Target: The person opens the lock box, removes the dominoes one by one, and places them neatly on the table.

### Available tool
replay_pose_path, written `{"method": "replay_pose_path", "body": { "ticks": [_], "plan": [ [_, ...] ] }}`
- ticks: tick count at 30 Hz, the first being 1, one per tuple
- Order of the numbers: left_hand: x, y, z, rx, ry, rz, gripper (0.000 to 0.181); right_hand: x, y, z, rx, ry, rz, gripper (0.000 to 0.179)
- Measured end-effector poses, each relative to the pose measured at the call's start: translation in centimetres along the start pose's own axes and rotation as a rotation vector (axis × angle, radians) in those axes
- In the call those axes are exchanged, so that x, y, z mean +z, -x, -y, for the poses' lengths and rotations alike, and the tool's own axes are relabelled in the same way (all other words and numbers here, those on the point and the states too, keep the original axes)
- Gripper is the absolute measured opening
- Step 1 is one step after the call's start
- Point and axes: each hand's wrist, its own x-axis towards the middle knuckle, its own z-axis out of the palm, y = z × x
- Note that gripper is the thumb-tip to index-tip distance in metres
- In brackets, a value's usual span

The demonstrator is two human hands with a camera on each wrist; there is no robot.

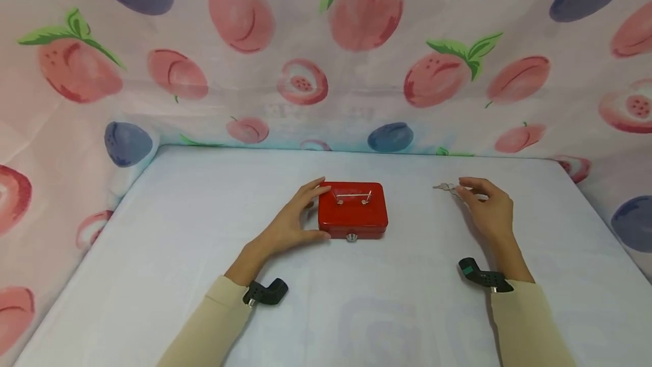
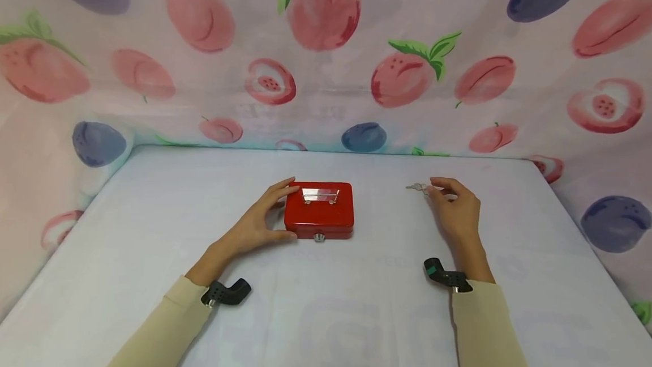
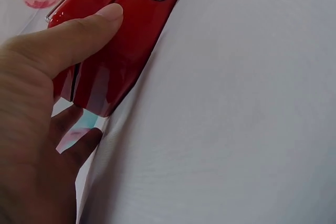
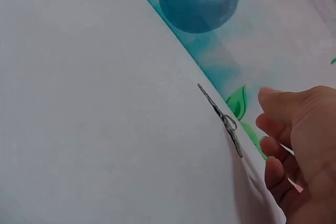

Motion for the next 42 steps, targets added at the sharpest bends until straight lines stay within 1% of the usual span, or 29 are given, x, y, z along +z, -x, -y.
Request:
{"method": "replay_pose_path", "body": {
  "ticks": [2,7,10,12,15,17,22,25,28,33,37,42],
  "plan": [
    [0.0,0.0,0.0,0.009,-0.012,-0.008,0.086,0.0,0.0,-0.1,0.003,0.004,0.009,0.032],
    [0.1,0.1,0.1,0.044,-0.021,-0.029,0.087,0.3,0.2,-0.3,-0.021,0.035,0.047,0.035],
    [0.2,0.3,0.3,0.061,-0.026,-0.038,0.087,0.5,0.3,-0.4,-0.03,0.043,0.049,0.035],
    [0.3,0.4,0.3,0.067,-0.03,-0.042,0.087,0.7,0.5,-0.2,-0.039,0.03,0.049,0.035],
    [0.3,0.4,0.3,0.068,-0.028,-0.048,0.086,0.9,0.8,0.4,-0.079,-0.021,0.078,0.036],
    [0.2,0.4,0.3,0.063,-0.029,-0.052,0.086,1.1,0.9,0.8,-0.12,-0.061,0.111,0.037],
    [0.2,0.3,0.4,0.058,-0.022,-0.052,0.085,1.6,1.1,1.7,-0.184,-0.159,0.222,0.042],
    [0.2,0.3,0.4,0.052,-0.019,-0.053,0.085,1.9,1.3,2.3,-0.2,-0.19,0.299,0.048],
    [0.2,0.4,0.5,0.042,-0.012,-0.054,0.084,2.1,1.5,3.0,-0.216,-0.195,0.369,0.052],
    [0.3,0.3,0.6,0.031,0.01,-0.054,0.082,2.4,2.3,5.4,-0.286,-0.256,0.455,0.058],
    [0.3,0.3,0.4,0.015,-0.002,-0.06,0.082,2.6,3.3,7.5,-0.332,-0.283,0.52,0.061],
    [0.3,0.2,0.3,0.006,-0.036,-0.061,0.081,3.2,4.1,8.7,-0.381,-0.31,0.575,0.066]
  ]
}}
